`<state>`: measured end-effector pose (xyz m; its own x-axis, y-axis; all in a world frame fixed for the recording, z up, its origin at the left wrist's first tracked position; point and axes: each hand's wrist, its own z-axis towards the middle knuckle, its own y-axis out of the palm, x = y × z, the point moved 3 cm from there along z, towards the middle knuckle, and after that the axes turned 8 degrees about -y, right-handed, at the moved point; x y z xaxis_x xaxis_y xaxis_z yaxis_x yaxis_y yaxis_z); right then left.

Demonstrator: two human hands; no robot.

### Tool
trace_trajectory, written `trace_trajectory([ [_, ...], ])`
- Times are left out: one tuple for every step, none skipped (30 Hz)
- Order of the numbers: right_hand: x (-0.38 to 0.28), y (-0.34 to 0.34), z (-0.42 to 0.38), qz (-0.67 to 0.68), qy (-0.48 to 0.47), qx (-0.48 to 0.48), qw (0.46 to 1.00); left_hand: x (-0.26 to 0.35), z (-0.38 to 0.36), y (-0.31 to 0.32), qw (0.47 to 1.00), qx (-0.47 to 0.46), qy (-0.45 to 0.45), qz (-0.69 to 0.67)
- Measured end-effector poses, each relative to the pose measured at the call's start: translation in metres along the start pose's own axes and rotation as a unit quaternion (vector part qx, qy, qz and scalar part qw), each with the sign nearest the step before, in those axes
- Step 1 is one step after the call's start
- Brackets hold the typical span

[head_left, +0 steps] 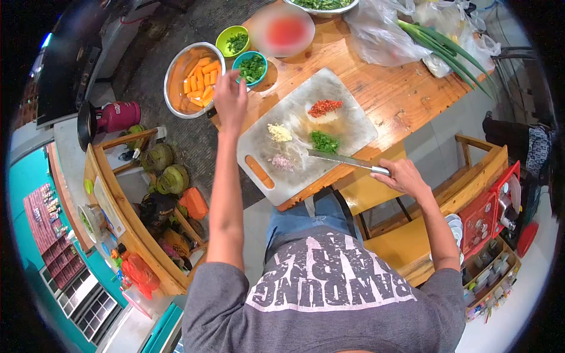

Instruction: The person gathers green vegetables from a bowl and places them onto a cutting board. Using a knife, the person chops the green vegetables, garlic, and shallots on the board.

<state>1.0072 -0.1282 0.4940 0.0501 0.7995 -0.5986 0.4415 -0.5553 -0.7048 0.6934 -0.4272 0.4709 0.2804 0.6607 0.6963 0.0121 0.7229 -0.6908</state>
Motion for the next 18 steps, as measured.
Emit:
trace_trajectory([
  [-0.001, 0.001, -0.001, 0.003, 0.005, -0.003, 1.000, -0.001, 0.025, 0.003, 0.999, -0.006, 0.029, 0.040],
  [-0.002, 0.004, -0.001, 0.007, 0.010, -0.006, 1.000, -0.009, 0.050, 0.010, 0.996, -0.017, 0.049, 0.070],
  [-0.003, 0.005, -0.002, 0.010, 0.017, -0.007, 1.000, -0.018, 0.079, 0.020, 0.992, -0.028, 0.069, 0.099],
  [-0.005, 0.005, -0.002, 0.011, 0.017, 0.001, 1.000, -0.033, 0.109, 0.036, 0.984, -0.057, 0.064, 0.157],
  [-0.007, 0.006, -0.003, 0.014, 0.019, 0.005, 1.000, -0.046, 0.134, 0.050, 0.972, -0.086, 0.059, 0.212],
  [-0.009, 0.007, -0.003, 0.017, 0.021, 0.009, 1.000, -0.049, 0.151, 0.060, 0.958, -0.128, 0.042, 0.252],
  [-0.011, 0.009, -0.004, 0.021, 0.023, 0.012, 0.999, -0.050, 0.166, 0.067, 0.940, -0.171, 0.024, 0.293],
  [-0.013, 0.008, -0.004, 0.032, 0.020, 0.022, 0.999, -0.053, 0.179, 0.075, 0.919, -0.215, 0.007, 0.332],
  [-0.014, 0.009, -0.006, 0.034, 0.020, 0.024, 0.999, -0.070, 0.191, 0.087, 0.908, -0.246, -0.009, 0.340],
  [-0.015, 0.009, -0.006, 0.035, 0.020, 0.028, 0.999, -0.093, 0.204, 0.099, 0.896, -0.275, -0.024, 0.348],
  [-0.019, 0.008, -0.009, 0.035, 0.021, 0.035, 0.999, -0.092, 0.209, 0.100, 0.884, -0.303, -0.037, 0.355],
  [-0.017, 0.008, -0.010, 0.037, 0.028, 0.036, 0.998, -0.096, 0.210, 0.104, 0.868, -0.347, -0.048, 0.353],
  [-0.016, 0.007, -0.012, 0.040, 0.034, 0.038, 0.998, -0.098, 0.210, 0.108, 0.875, -0.338, -0.025, 0.347],
  [-0.015, 0.006, -0.013, 0.043, 0.040, 0.038, 0.998, -0.104, 0.209, 0.110, 0.881, -0.329, -0.002, 0.340],
  [-0.014, 0.007, -0.014, 0.046, 0.043, 0.041, 0.997, -0.111, 0.206, 0.111, 0.886, -0.320, 0.020, 0.334],
  [-0.012, 0.007, -0.015, 0.048, 0.046, 0.044, 0.997, -0.118, 0.204, 0.112, 0.897, -0.309, 0.013, 0.315],
  [-0.011, 0.006, -0.015, 0.050, 0.049, 0.048, 0.996, -0.122, 0.201, 0.113, 0.906, -0.293, 0.049, 0.302],
  [-0.022, 0.002, -0.017, 0.051, 0.052, 0.054, 0.996, -0.123, 0.201, 0.104, 0.914, -0.275, 0.086, 0.284],
])
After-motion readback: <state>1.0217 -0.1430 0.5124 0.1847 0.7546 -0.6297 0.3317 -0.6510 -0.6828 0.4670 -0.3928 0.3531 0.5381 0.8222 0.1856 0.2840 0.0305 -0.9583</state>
